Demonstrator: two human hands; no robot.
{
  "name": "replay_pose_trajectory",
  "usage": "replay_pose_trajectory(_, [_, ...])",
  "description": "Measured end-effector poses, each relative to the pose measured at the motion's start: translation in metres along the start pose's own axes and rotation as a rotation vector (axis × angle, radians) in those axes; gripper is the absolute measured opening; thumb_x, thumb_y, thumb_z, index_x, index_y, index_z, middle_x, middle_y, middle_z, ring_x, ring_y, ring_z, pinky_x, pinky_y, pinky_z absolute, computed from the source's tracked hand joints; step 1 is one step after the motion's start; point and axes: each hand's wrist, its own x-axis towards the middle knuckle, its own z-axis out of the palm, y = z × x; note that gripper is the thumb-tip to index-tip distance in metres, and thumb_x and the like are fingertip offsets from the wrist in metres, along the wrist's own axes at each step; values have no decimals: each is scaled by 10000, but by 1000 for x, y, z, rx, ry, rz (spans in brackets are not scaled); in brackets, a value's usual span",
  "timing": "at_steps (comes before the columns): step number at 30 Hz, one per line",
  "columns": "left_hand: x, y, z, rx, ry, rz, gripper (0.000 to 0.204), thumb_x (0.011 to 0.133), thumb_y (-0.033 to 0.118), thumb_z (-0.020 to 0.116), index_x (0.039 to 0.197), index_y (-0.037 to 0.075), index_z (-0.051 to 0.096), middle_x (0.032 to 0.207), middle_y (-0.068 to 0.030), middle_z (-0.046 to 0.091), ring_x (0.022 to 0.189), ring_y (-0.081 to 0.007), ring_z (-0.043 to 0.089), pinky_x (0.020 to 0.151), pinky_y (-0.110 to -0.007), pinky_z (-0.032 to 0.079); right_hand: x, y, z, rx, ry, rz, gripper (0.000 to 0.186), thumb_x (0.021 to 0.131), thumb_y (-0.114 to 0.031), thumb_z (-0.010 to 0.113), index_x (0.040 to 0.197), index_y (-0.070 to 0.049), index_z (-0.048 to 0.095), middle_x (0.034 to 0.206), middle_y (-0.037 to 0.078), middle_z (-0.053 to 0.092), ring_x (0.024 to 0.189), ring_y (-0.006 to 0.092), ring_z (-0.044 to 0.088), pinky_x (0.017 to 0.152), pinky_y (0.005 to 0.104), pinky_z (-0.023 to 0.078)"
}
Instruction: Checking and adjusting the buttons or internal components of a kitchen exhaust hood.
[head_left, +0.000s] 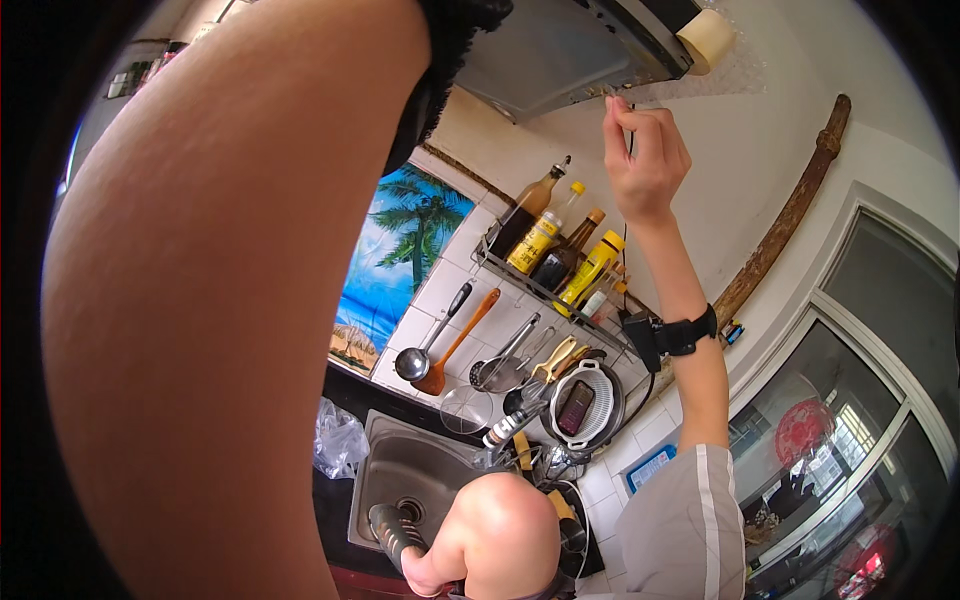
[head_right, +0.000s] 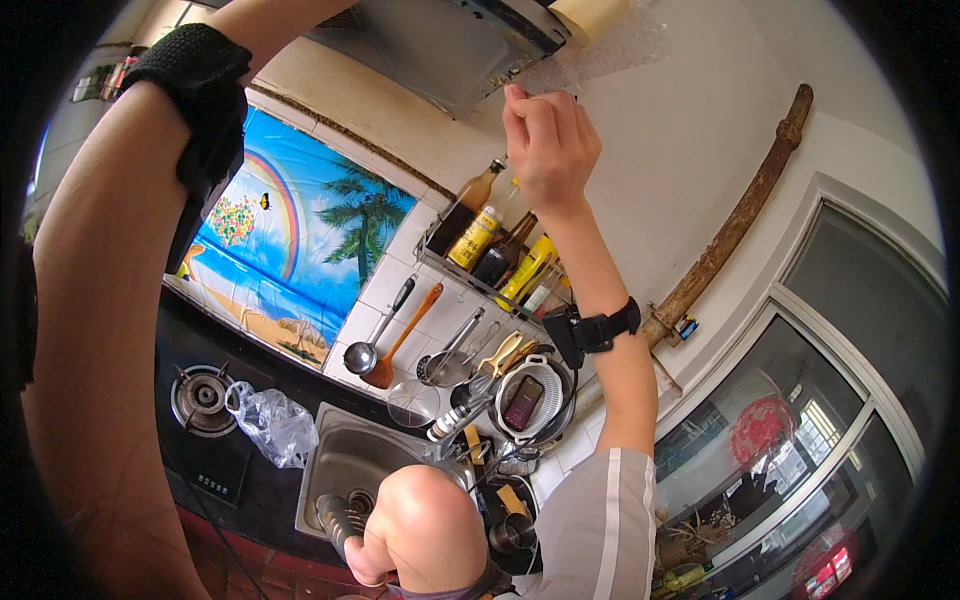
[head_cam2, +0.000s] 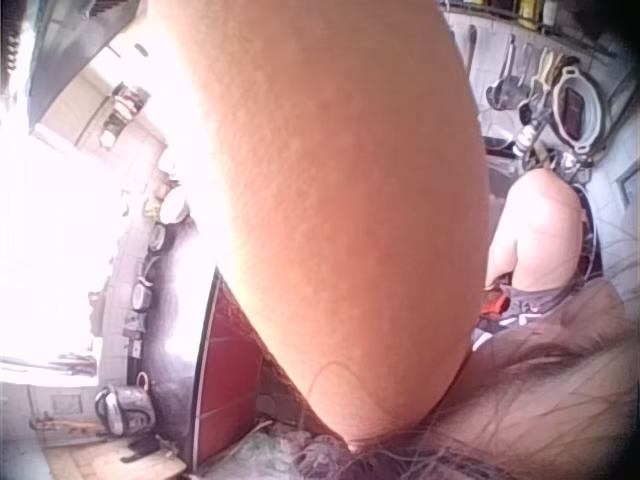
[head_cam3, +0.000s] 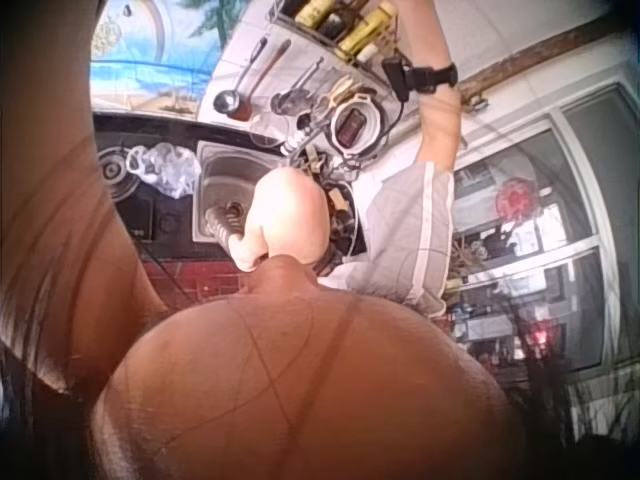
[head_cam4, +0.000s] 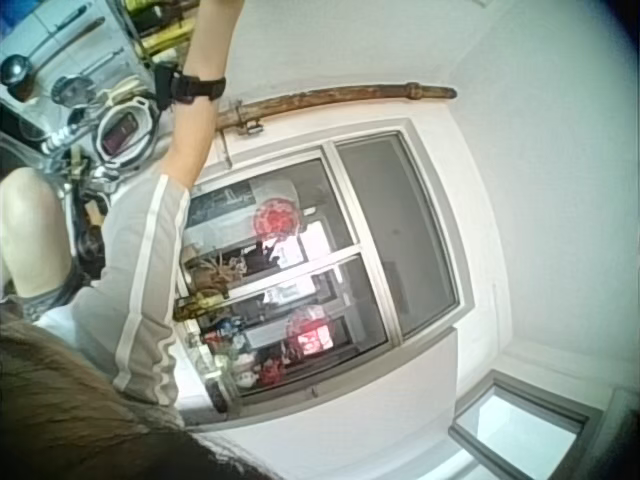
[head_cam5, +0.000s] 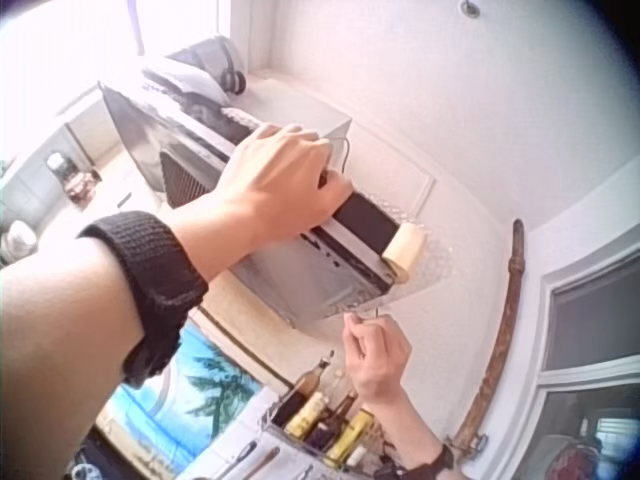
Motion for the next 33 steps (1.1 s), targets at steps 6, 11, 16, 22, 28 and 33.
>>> replay_pose_trajectory(6, [2, -3, 7, 17, 3, -3, 416, 844, 309, 510, 762, -49, 707, 897, -238, 703, 957, -355, 663, 964, -428, 455, 0, -1, 0, -20, -4, -13, 288, 785, -30, 804, 760, -129, 534, 702, 1, 525, 578, 187, 532, 504, 312, 426])
replay_pose_trajectory(11, [3, -2, 6, 34, -17, -18, 419, 846, 309, 510, 763, -50, 708, 896, -242, 702, 959, -355, 664, 962, -430, 459, 0, 0, -1, -22, -16, -14, 289, 792, -35, 798, 759, -131, 528, 701, 0, 523, 574, 189, 528, 502, 311, 425])
replay_pose_trajectory(16, [2, -3, 5, 28, -8, -9, 416, 845, 305, 510, 762, -51, 708, 894, -246, 701, 949, -357, 668, 958, -432, 465, 2, -1, -2, -25, -26, -23, 288, 799, -43, 795, 766, -132, 523, 699, 1, 520, 577, 194, 530, 503, 313, 430])
replay_pose_trajectory(22, [0, 0, 0, 21, -23, -4, 415, 845, 305, 513, 755, -51, 706, 888, -248, 701, 941, -357, 670, 953, -435, 468, 3, 1, -5, -23, -51, -1, 288, 802, -65, 797, 765, -133, 520, 702, 5, 523, 580, 199, 535, 504, 317, 433])
replay_pose_trajectory(28, [1, -2, 1, 40, -14, -7, 414, 846, 308, 517, 767, -50, 708, 898, -245, 702, 944, -356, 669, 952, -436, 470, 8, -3, -9, -32, -109, -14, 280, 814, -81, 790, 757, -135, 521, 717, 6, 531, 577, 203, 534, 503, 320, 429])
replay_pose_trajectory(33, [1, -3, 2, 15, -29, 0, 410, 848, 312, 518, 770, -42, 708, 902, -240, 704, 951, -354, 668, 953, -434, 471, 5, -5, -11, -10, -144, 23, 249, 798, -60, 795, 802, -138, 559, 736, 3, 550, 602, 200, 548, 533, 313, 441])
